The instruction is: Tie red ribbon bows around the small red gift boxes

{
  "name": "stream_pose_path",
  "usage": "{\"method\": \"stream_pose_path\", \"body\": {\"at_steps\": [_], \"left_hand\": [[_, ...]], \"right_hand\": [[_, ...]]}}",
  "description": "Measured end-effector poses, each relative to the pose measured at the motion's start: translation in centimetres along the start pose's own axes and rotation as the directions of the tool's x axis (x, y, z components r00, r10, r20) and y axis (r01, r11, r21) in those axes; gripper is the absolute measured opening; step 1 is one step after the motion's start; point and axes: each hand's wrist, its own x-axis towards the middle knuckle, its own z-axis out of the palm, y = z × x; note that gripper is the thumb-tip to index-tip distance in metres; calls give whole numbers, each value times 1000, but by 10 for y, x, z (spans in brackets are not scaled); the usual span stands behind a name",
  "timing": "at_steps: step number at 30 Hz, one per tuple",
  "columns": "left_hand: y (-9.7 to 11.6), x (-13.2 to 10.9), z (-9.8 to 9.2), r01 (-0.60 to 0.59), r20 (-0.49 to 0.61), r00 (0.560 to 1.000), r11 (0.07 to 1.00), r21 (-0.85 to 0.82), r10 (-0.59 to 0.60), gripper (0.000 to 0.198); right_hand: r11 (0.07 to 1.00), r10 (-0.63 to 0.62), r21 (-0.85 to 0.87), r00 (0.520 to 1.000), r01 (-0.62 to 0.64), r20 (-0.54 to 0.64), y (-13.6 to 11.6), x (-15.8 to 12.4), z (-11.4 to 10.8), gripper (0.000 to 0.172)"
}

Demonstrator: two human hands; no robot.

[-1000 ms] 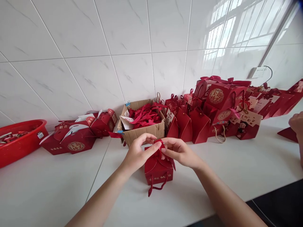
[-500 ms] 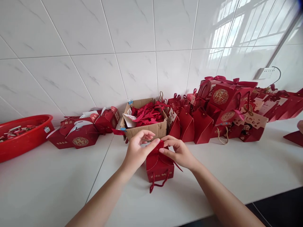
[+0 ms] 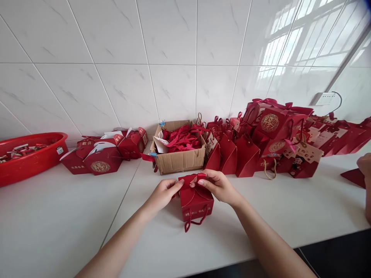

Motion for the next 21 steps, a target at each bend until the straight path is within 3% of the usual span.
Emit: {"method": "stream_pose_path", "body": {"at_steps": [11, 17, 21], "left_hand": [[-2, -1, -3, -57, -37, 998, 996, -64, 54, 40], [2, -2, -8, -38, -73, 997, 994, -103, 30, 41], [16, -9, -16, -53, -32, 998, 995, -88, 51, 37]], "right_hand": [[998, 49, -50, 999, -49, 1, -1, 0, 1, 25], [975, 70, -198, 987, -98, -146, -1, 6, 12, 23], [980, 106, -141, 965, -143, -241, -2, 9, 20, 22]]}}
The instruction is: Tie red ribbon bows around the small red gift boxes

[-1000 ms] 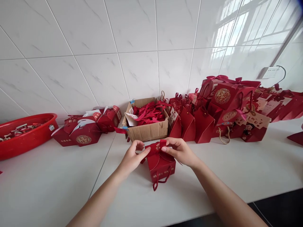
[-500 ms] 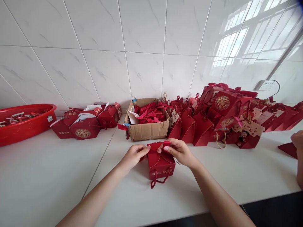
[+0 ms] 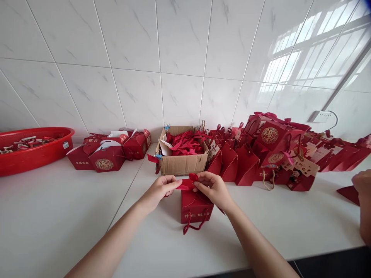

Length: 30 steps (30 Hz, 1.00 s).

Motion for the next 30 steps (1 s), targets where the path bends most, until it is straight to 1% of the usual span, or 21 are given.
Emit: {"method": "stream_pose_path", "body": {"at_steps": [2, 4, 7, 9, 11, 15, 18, 20, 22, 25, 27, 29, 30], "left_hand": [[10, -3, -1, -1, 53, 999, 999, 36, -1, 35], [20, -6, 0, 32, 105, 994, 999, 40, -37, 32], [32, -9, 6, 94, 181, 980, 995, -35, -86, 33], [39, -9, 11, 78, 226, 972, 995, -67, -61, 32], [45, -9, 15, 37, 243, 970, 996, -84, -15, 27], [57, -8, 21, -17, 234, 971, 992, -125, 46, 24], [66, -6, 24, -75, 214, 971, 987, -144, 105, 23], [70, -3, 26, -111, 192, 970, 976, -186, 147, 21], [71, 1, 29, -109, 179, 971, 962, -249, 156, 20], [72, 8, 33, -79, 157, 979, 947, -310, 133, 16], [71, 14, 35, -112, 158, 975, 958, -264, 157, 17], [67, 21, 33, -170, 160, 967, 971, -168, 197, 23], [64, 25, 32, -193, 133, 969, 975, -109, 207, 28]], "right_hand": [[1000, 22, 8, 999, -21, -42, -1, 0, 3, 21], [1000, 25, -13, 998, -26, -61, -1, 1, 5, 20], [999, 11, -43, 997, -14, -80, 0, 2, 8, 18], [997, -10, -72, 996, 4, -93, 1, 2, 9, 16], [993, -39, -115, 994, 27, -107, 2, 2, 10, 14], [972, -107, -222, 989, 82, -104, 0, 0, 10, 11], [949, -158, -288, 985, 131, -72, -5, -1, 10, 15], [935, -188, -317, 980, 160, -59, -8, -3, 9, 19], [918, -218, -344, 975, 195, -30, -10, -5, 9, 21], [897, -248, -372, 969, 236, 15, -11, -8, 7, 14], [906, -247, -352, 969, 234, 10, -9, -8, 7, 11], [924, -236, -312, 972, 219, -18, -7, -8, 6, 16], [931, -231, -297, 972, 211, -35, -6, -8, 6, 20]]}}
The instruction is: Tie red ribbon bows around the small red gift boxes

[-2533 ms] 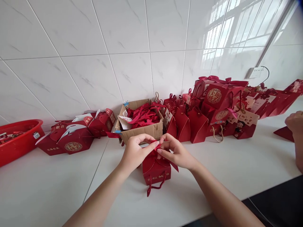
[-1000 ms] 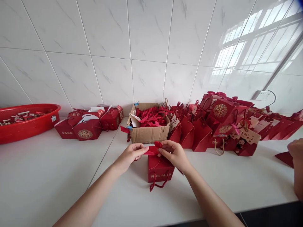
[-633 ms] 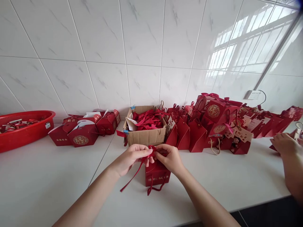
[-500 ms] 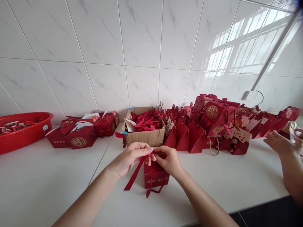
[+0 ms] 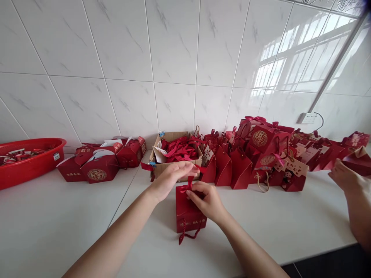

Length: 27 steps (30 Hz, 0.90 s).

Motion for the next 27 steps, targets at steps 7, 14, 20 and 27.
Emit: {"method": "stream_pose_path", "body": {"at_steps": [7, 14, 20, 27], "left_hand": [[-38, -9, -20, 19, -220, 975, 975, 220, 31, 39], [-59, -25, -9, -35, -104, 993, 966, 255, 64, 31], [-64, -27, -4, -86, -131, 984, 964, 251, 122, 22], [-72, -28, -6, -118, -145, 974, 935, 335, 175, 22]], "right_hand": [[974, 122, 195, 992, -118, -11, 7, 1, 2, 24], [878, 165, 458, 986, -139, -18, 13, 0, 4, 34], [923, 102, 373, 995, -94, -2, 8, -4, 1, 17], [959, 109, 263, 994, -104, -4, 5, -5, 0, 14]]}}
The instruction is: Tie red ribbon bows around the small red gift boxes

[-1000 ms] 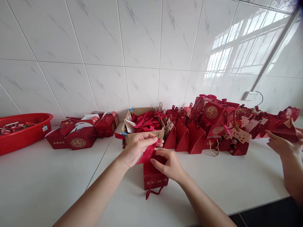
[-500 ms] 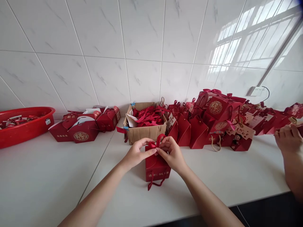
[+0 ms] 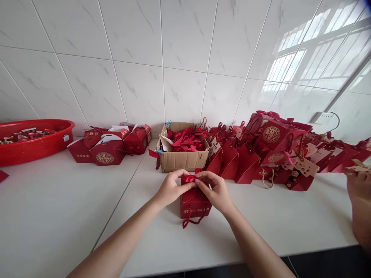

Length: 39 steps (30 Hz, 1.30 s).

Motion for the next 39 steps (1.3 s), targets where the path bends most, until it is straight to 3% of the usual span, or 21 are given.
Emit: {"method": "stream_pose_path", "body": {"at_steps": [8, 14, 16, 27, 31, 39], "left_hand": [[-6, 0, 3, -57, -83, 995, 996, 68, 63, 16], [-8, 0, 3, -97, -114, 987, 988, 123, 112, 14], [-8, 0, 2, -103, -113, 986, 985, 137, 119, 14], [-4, -1, 2, -139, -69, 985, 965, 222, 158, 9], [0, -3, 4, -135, -94, 982, 951, 279, 167, 7], [2, -4, 7, -272, -79, 926, 798, 538, 369, 5]], "right_hand": [[972, -88, -226, 992, 66, -90, 3, -2, 0, 16], [895, -160, -402, 980, 194, 115, -5, -3, -10, 23], [877, -155, -437, 979, 198, 132, -5, -3, -12, 26], [881, -82, -463, 996, 94, 47, 2, -3, -10, 22], [918, -6, -397, 1000, -5, -28, 3, -2, -9, 18], [937, 198, -269, 973, -222, -115, 3, 0, -8, 17]]}}
